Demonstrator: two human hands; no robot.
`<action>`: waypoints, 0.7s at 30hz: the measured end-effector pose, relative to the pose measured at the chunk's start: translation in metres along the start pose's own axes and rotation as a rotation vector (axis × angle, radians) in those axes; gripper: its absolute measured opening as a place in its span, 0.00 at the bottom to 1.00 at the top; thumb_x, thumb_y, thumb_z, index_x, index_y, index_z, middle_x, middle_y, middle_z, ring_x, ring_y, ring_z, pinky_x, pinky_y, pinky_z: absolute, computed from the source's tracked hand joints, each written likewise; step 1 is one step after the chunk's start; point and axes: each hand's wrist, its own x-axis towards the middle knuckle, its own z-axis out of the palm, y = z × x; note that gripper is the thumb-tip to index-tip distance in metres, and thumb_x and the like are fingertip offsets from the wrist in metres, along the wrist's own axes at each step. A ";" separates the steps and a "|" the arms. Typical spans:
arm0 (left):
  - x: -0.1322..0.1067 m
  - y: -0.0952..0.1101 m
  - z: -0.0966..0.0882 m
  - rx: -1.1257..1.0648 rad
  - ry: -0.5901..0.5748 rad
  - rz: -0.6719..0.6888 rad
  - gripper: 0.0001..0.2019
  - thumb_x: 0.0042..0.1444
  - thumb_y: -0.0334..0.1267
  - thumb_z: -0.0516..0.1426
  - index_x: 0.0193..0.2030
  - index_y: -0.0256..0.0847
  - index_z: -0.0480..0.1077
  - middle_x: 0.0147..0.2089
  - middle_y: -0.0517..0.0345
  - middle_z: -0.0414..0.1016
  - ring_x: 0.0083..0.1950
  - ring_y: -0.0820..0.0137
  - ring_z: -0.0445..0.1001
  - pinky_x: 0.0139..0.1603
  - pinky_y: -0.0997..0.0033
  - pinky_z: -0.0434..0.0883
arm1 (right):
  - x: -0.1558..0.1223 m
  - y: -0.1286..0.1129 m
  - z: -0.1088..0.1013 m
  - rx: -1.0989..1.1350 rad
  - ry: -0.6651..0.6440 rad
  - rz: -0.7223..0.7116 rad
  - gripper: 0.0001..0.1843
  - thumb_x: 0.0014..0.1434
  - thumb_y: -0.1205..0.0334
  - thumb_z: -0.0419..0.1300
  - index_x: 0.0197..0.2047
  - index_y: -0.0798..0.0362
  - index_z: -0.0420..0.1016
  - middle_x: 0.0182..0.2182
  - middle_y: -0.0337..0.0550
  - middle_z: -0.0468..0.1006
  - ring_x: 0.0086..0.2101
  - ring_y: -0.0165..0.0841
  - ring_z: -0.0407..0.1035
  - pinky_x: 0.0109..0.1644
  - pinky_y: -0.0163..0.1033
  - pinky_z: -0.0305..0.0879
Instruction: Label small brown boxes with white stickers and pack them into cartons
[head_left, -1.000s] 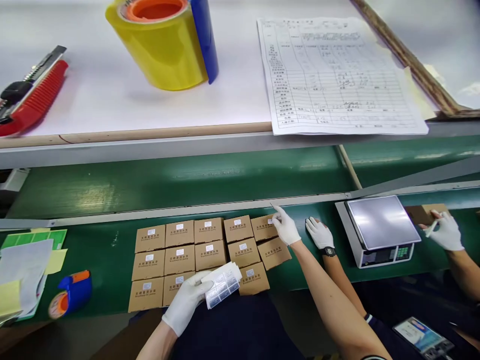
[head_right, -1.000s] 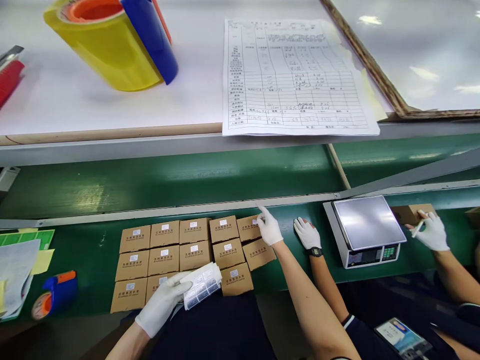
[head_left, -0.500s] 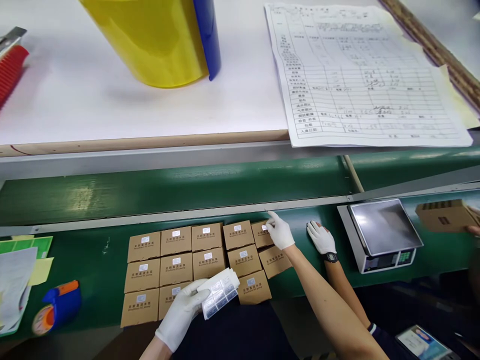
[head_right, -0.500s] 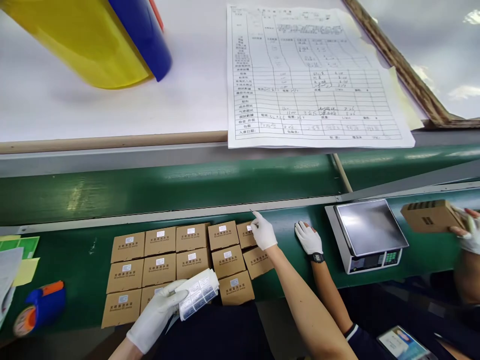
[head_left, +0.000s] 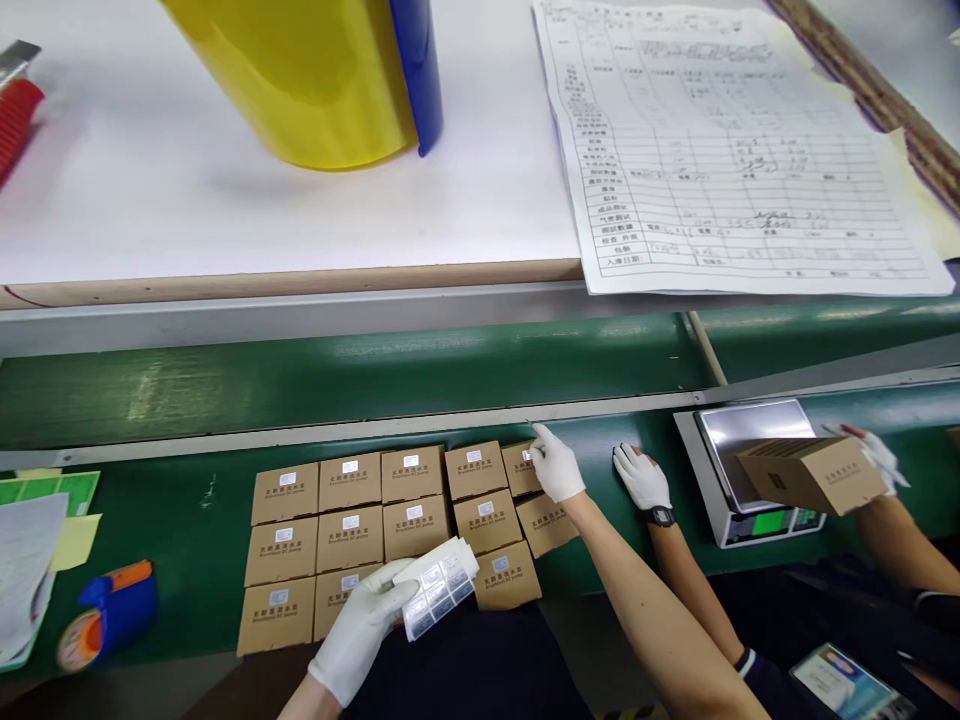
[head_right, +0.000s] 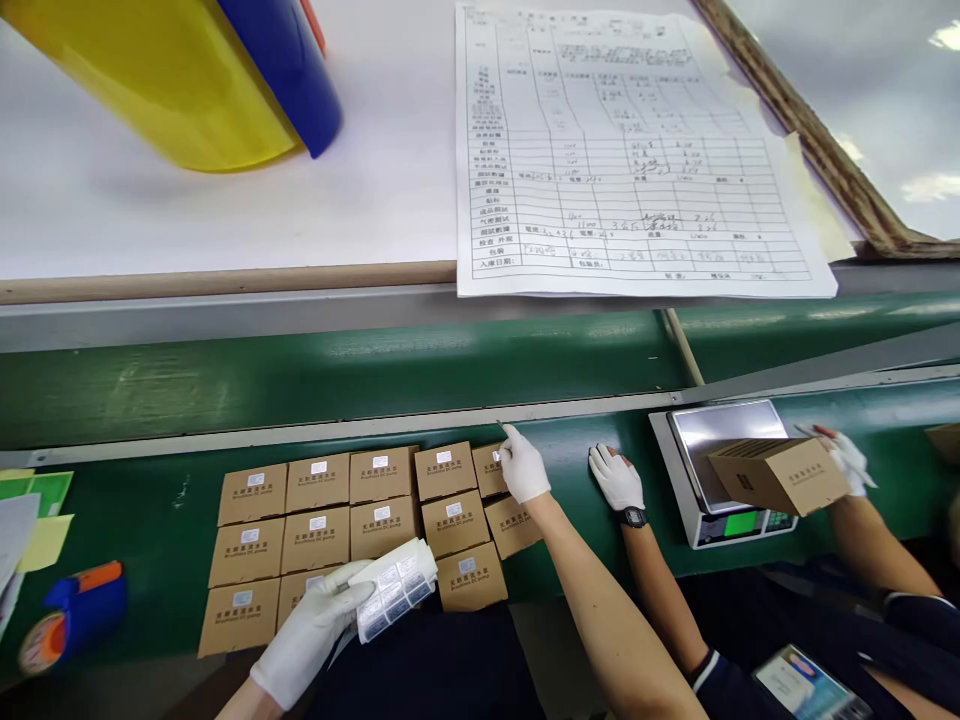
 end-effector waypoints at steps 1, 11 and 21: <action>-0.001 0.000 0.001 0.005 0.006 0.002 0.27 0.50 0.51 0.72 0.54 0.38 0.82 0.50 0.44 0.84 0.50 0.50 0.81 0.53 0.56 0.76 | 0.000 -0.002 0.002 -0.032 -0.001 -0.005 0.31 0.63 0.66 0.49 0.69 0.50 0.66 0.37 0.40 0.79 0.37 0.36 0.73 0.47 0.42 0.72; -0.012 -0.003 0.009 0.059 0.041 0.037 0.28 0.46 0.52 0.72 0.51 0.38 0.83 0.48 0.45 0.85 0.53 0.47 0.80 0.55 0.55 0.76 | -0.024 0.022 -0.021 -0.218 0.348 0.142 0.44 0.62 0.52 0.62 0.77 0.47 0.52 0.49 0.54 0.73 0.48 0.50 0.71 0.51 0.52 0.71; -0.015 -0.020 0.003 0.014 -0.030 0.049 0.26 0.50 0.47 0.72 0.54 0.36 0.81 0.54 0.40 0.83 0.57 0.49 0.79 0.61 0.54 0.73 | -0.141 0.063 0.020 0.122 0.228 0.248 0.55 0.59 0.45 0.64 0.79 0.54 0.41 0.68 0.60 0.62 0.67 0.53 0.59 0.70 0.59 0.59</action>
